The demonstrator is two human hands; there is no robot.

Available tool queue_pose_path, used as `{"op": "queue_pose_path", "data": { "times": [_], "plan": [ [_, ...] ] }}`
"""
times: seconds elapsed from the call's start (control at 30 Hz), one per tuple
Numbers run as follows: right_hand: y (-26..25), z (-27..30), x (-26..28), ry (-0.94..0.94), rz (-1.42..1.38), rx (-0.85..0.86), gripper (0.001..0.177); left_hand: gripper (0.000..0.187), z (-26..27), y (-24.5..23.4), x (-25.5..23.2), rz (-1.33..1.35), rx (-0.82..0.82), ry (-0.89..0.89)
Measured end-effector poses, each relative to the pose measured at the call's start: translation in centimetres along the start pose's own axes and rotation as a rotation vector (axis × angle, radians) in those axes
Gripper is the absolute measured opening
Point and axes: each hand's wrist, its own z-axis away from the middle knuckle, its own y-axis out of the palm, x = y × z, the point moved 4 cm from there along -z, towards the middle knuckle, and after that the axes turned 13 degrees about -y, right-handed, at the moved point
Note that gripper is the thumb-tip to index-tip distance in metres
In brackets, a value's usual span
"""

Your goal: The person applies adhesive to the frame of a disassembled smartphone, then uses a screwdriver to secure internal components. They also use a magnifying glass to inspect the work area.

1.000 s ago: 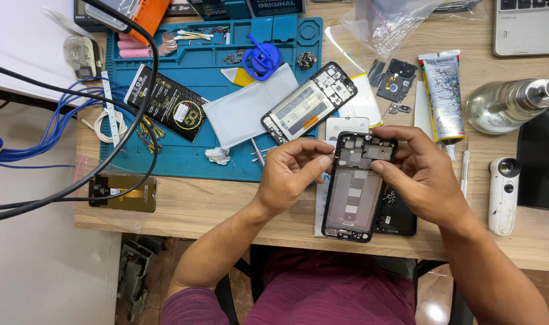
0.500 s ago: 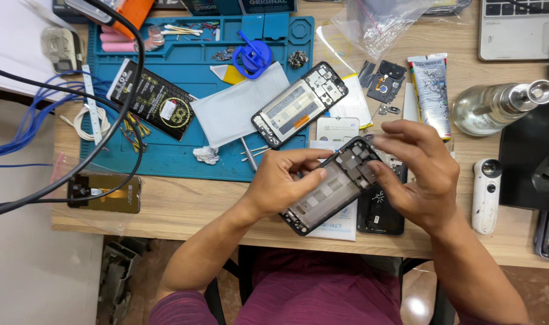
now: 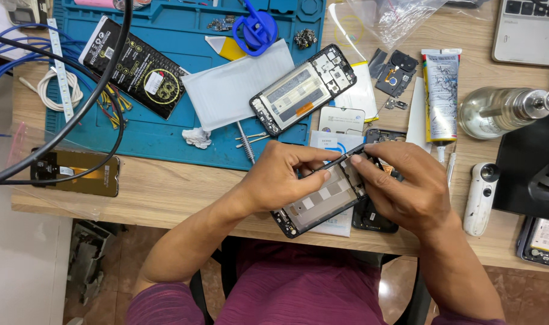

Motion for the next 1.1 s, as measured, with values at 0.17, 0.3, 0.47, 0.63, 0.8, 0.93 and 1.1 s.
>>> {"op": "queue_pose_path", "data": {
  "times": [0.17,0.3,0.47,0.63,0.8,0.93,1.1],
  "plan": [
    [0.0,-0.1,0.0,-0.015,-0.022,0.0,0.012,0.028,-0.1,0.0,0.2,0.002,0.016,0.002],
    [0.2,0.0,0.1,-0.003,-0.006,-0.016,0.013,0.027,-0.1,0.0,0.2,0.004,0.021,0.0],
    [0.2,0.0,0.1,-0.008,0.004,-0.004,0.012,0.027,-0.3,0.1,0.4,0.01,0.015,-0.007],
    [0.2,0.1,0.0,-0.01,0.004,0.01,0.012,0.026,-0.3,0.2,0.6,0.023,0.001,-0.015],
    [0.3,0.0,0.2,-0.028,0.017,0.016,0.011,0.027,-0.4,0.4,0.9,0.062,-0.008,-0.044],
    [0.3,0.3,0.1,-0.036,0.059,0.05,0.011,0.028,-0.4,0.4,1.1,0.078,-0.004,-0.059],
    [0.3,0.3,0.2,-0.04,0.099,0.088,0.011,0.028,-0.5,0.6,1.3,0.092,-0.01,-0.066]
  ]
}}
